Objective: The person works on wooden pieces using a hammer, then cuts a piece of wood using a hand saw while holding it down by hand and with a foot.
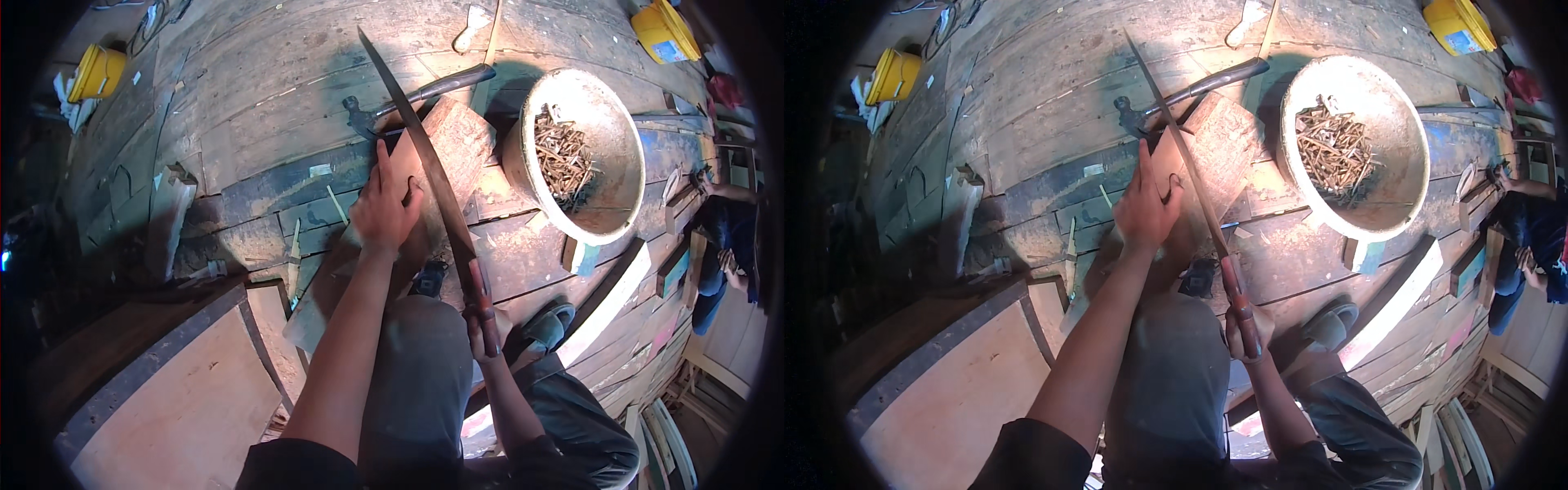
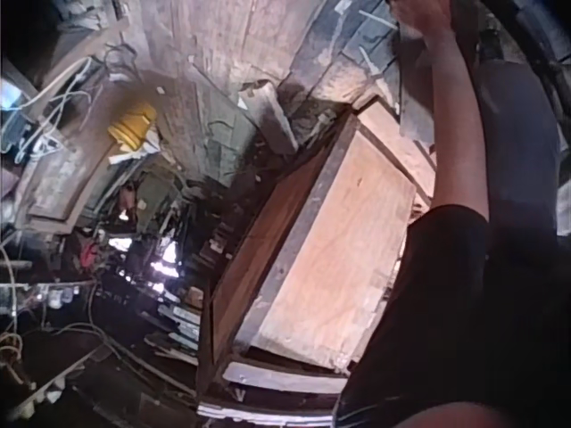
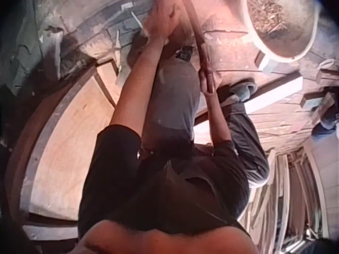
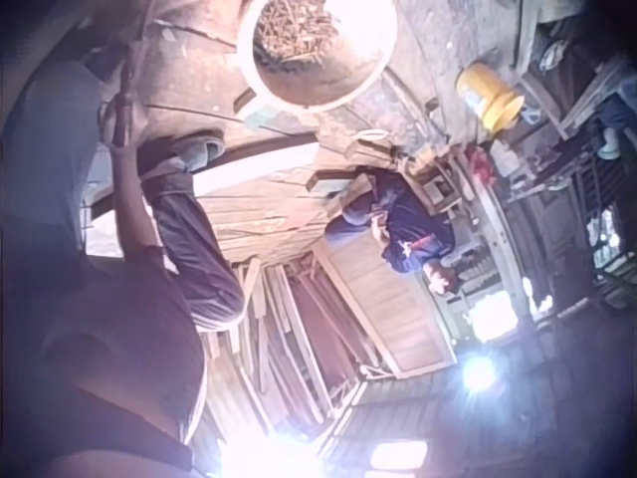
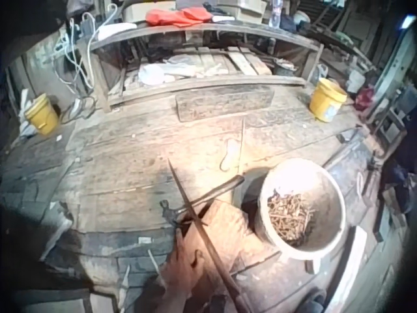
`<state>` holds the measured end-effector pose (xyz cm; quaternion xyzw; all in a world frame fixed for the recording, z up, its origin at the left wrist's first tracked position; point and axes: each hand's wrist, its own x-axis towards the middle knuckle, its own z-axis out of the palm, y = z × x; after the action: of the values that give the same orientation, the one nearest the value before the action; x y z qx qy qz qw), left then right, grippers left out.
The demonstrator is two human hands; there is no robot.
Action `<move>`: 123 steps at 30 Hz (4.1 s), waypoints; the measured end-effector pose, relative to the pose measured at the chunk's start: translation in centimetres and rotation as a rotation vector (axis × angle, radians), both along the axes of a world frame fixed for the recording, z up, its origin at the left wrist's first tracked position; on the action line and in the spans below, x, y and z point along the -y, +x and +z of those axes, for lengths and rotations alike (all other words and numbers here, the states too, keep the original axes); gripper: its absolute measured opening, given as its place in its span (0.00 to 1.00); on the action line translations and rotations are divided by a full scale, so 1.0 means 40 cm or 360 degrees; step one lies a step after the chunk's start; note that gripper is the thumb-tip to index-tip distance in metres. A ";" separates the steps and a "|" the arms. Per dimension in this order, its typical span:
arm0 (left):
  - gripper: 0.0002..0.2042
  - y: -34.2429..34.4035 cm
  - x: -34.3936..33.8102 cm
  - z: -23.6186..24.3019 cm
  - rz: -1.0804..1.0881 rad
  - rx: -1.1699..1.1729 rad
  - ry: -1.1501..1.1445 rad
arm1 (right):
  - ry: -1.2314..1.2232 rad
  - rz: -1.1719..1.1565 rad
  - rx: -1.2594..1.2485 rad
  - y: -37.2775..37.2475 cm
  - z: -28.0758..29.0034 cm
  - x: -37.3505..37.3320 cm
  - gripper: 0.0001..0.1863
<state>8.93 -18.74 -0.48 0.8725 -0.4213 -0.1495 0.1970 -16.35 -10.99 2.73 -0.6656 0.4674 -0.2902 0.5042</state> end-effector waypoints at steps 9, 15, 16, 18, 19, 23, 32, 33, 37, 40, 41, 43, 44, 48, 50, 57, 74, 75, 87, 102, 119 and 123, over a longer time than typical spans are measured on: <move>0.47 0.000 -0.016 -0.081 -0.0037 -0.0143 -0.0418 | -0.0547 0.0500 -0.0544 -0.071 0.023 0.041 0.19; 0.41 0.027 -0.030 -0.129 -0.0115 -0.0155 -0.0196 | -0.0226 0.0958 -0.0999 -0.085 0.172 0.143 0.23; 0.40 0.024 -0.026 -0.120 -0.0047 -0.0283 -0.0117 | -0.0354 0.0926 -0.0904 -0.072 0.212 0.176 0.23; 0.39 0.014 -0.019 -0.090 -0.0014 -0.0142 -0.0141 | 0.0065 0.0651 -0.0714 -0.051 0.319 0.222 0.15; 0.38 0.006 -0.016 -0.072 0.0076 -0.0087 -0.0013 | 0.0052 0.0546 -0.0288 -0.037 0.379 0.222 0.14; 0.39 -0.018 0.001 -0.015 0.0073 0.0096 0.0179 | 0.0424 0.0922 0.1281 0.056 0.562 0.201 0.20; 0.42 -0.016 -0.002 -0.016 0.0032 0.0271 -0.0131 | 0.0609 0.1065 0.2377 0.216 0.603 0.081 0.11; 0.42 -0.017 -0.002 -0.014 0.0049 0.0174 -0.0045 | 0.0686 0.1141 0.2409 0.210 0.596 0.079 0.11; 0.42 -0.017 0.001 -0.004 0.0051 0.0124 0.0008 | 0.0873 0.1847 0.2359 0.201 0.610 0.031 0.14; 0.42 -0.017 0.002 -0.006 0.0064 0.0121 0.0079 | 0.0848 0.1964 0.2345 0.186 0.648 -0.016 0.15; 0.42 -0.018 0.003 -0.009 0.0077 0.0133 0.0046 | 0.0794 0.1937 0.2258 0.178 0.647 -0.016 0.15; 0.42 -0.018 0.002 -0.013 0.0084 0.0195 -0.0028 | 0.0662 0.2008 0.1948 0.135 0.611 0.013 0.18; 0.42 -0.018 0.000 -0.013 0.0095 0.0182 -0.0033 | 0.0609 0.2014 0.1835 0.103 0.546 0.073 0.19; 0.42 -0.016 0.002 -0.011 0.0085 0.0164 -0.0016 | 0.0565 0.0116 0.0301 0.000 0.296 0.145 0.13; 0.42 -0.015 0.001 -0.008 0.0076 0.0106 0.0082 | 0.0089 0.0533 -0.0564 -0.032 0.150 0.150 0.17; 0.41 -0.016 0.002 -0.013 0.0062 0.0196 0.0010 | -0.0640 0.0796 -0.0710 -0.083 -0.087 -0.098 0.33; 0.43 -0.007 -0.002 -0.015 0.0005 0.0353 -0.0018 | -0.0436 0.0215 -0.0198 -0.002 0.056 0.053 0.06; 0.42 -0.008 -0.002 -0.011 0.0018 0.0229 0.0065 | -0.0333 0.0133 -0.0061 0.004 0.085 0.070 0.05; 0.40 -0.001 -0.005 -0.080 0.0063 0.0041 -0.0427 | 0.0089 -0.0122 0.0516 0.093 0.074 0.122 0.21; 0.35 0.001 -0.008 -0.021 0.0079 0.0058 -0.0047 | 0.0096 -0.0002 0.0252 0.118 0.020 0.128 0.19; 0.33 0.007 0.009 -0.042 -0.0221 0.0132 -0.0293 | 0.0084 -0.0328 -0.0823 -0.106 -0.043 -0.167 0.13; 0.35 -0.003 0.112 -0.044 -0.0264 0.0147 -0.0150 | 0.0275 -0.0371 -0.0520 -0.069 -0.003 -0.096 0.13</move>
<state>8.79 -23.23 -2.23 0.8304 -0.5073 -0.1049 0.2053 -19.09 -7.17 2.62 -0.5997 0.6398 -0.1938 0.4399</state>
